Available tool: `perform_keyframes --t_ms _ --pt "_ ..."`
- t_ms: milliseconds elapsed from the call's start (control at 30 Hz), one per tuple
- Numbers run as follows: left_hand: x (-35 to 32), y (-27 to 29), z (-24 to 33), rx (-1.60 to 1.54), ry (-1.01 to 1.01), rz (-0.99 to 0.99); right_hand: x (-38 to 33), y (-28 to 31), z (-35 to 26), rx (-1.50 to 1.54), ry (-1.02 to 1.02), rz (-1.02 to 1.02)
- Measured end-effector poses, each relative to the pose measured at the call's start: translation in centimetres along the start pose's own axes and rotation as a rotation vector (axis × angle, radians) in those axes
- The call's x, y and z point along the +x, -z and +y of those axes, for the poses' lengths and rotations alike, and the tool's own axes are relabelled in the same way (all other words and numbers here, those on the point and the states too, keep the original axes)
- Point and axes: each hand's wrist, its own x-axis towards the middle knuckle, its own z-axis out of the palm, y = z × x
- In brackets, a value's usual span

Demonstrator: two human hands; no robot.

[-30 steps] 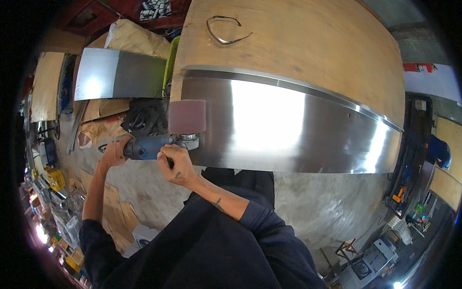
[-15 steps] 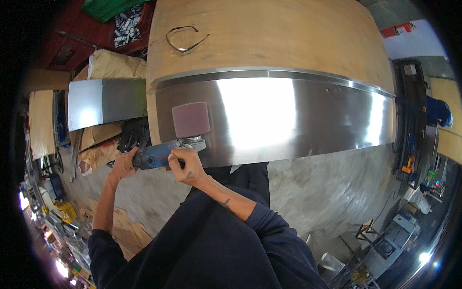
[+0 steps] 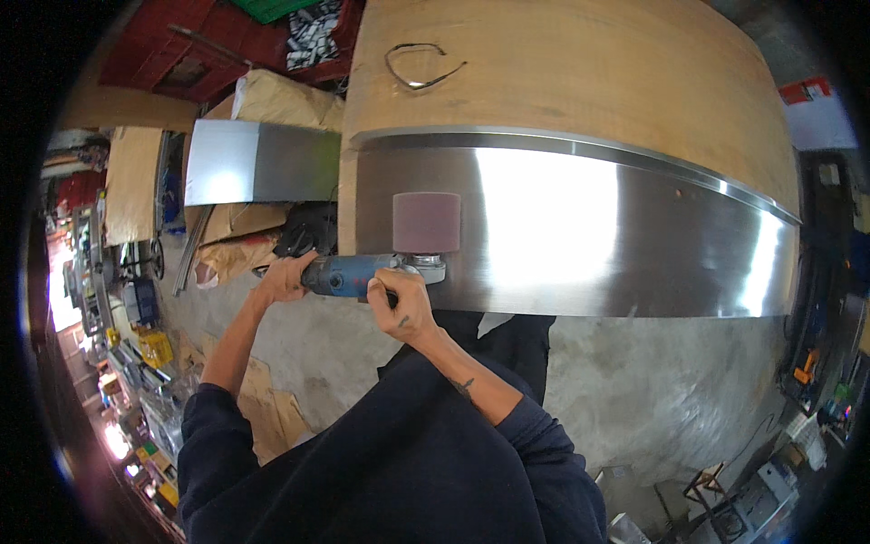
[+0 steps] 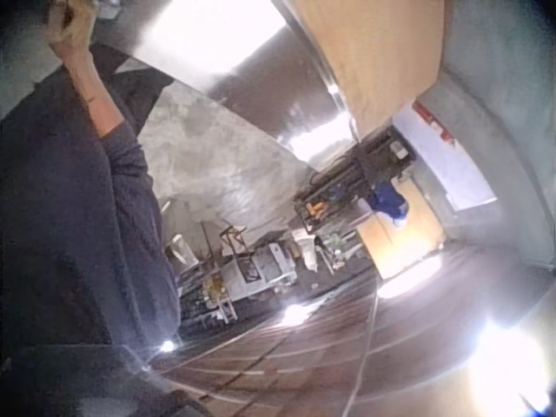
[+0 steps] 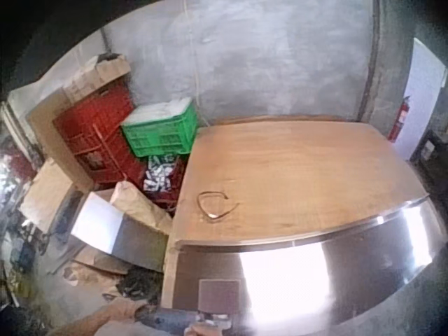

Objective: The person uses an angle grinder with a polishing pad to smooth the surface of a large curved metal sheet. They move the tool across the metal in sweeping motions while a coworker assists by holding the sheet steady.

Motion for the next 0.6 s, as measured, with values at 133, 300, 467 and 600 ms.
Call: perform_keyframes --t_ms 133,300,467,600 --pt "-2.0 -1.9 -3.9 0.091 -0.007 0.074 0.9 -3.5 -0.4 0.031 0.029 -0.034" --pt "-2.9 -2.2 -8.0 0.019 0.038 0.072 2.2 -7.3 0.1 0.024 0.028 -0.086" --pt "-4.2 -1.9 -11.2 0.007 0.055 0.118 3.8 -10.3 -0.2 0.052 0.027 -0.091" --pt "-4.9 -0.1 -12.4 -0.042 0.076 0.097 4.8 -12.3 0.3 0.051 0.069 -0.079"
